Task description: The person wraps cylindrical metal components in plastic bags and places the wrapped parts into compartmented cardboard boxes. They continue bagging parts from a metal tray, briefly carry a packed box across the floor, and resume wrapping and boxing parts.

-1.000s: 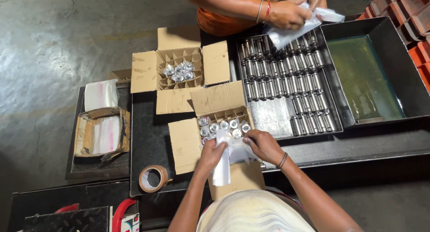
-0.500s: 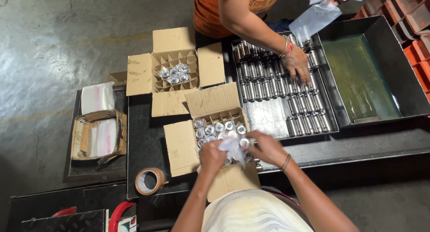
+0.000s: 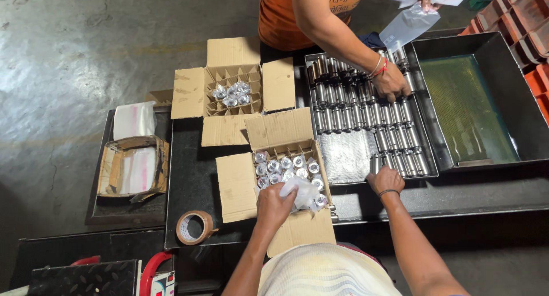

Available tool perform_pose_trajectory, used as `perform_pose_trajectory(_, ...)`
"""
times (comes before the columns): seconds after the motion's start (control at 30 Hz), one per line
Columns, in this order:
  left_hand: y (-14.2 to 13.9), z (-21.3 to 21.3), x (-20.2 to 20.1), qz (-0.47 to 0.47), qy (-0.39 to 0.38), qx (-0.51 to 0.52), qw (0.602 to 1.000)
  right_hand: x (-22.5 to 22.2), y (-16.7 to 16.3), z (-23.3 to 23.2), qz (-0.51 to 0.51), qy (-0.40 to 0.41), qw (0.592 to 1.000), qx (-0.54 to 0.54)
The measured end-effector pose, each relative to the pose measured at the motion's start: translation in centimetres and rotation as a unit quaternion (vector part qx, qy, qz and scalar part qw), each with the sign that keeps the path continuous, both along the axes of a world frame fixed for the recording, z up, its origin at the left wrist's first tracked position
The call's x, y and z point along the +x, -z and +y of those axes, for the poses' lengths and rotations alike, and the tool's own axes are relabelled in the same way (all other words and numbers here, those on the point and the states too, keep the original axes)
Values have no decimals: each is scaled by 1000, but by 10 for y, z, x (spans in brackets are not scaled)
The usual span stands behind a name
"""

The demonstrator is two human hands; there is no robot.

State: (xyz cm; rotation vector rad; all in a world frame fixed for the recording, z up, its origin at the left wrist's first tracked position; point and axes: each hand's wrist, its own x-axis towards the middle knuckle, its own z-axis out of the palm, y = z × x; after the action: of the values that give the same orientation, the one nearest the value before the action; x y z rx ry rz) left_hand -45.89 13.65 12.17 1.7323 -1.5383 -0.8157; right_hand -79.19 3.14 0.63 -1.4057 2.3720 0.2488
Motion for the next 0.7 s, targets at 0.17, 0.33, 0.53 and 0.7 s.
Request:
perform_pose_trajectory(0.17,-1,-3,-6,0,8,17,1000,6,5,-6,-161,29,986,-18)
perform_pose_trajectory(0.33,4,-7,-4,27,-18,-17,999,38,-15,42,-771,5,635,-48)
perform_pose_trajectory(0.53,18,10,-15,21,111,-214,970,114,-59,88,-331,-427,784,-306)
perform_pose_trajectory(0.7,55,5,13,565,-62,222,792,161,-63,84,-713,8,701,29)
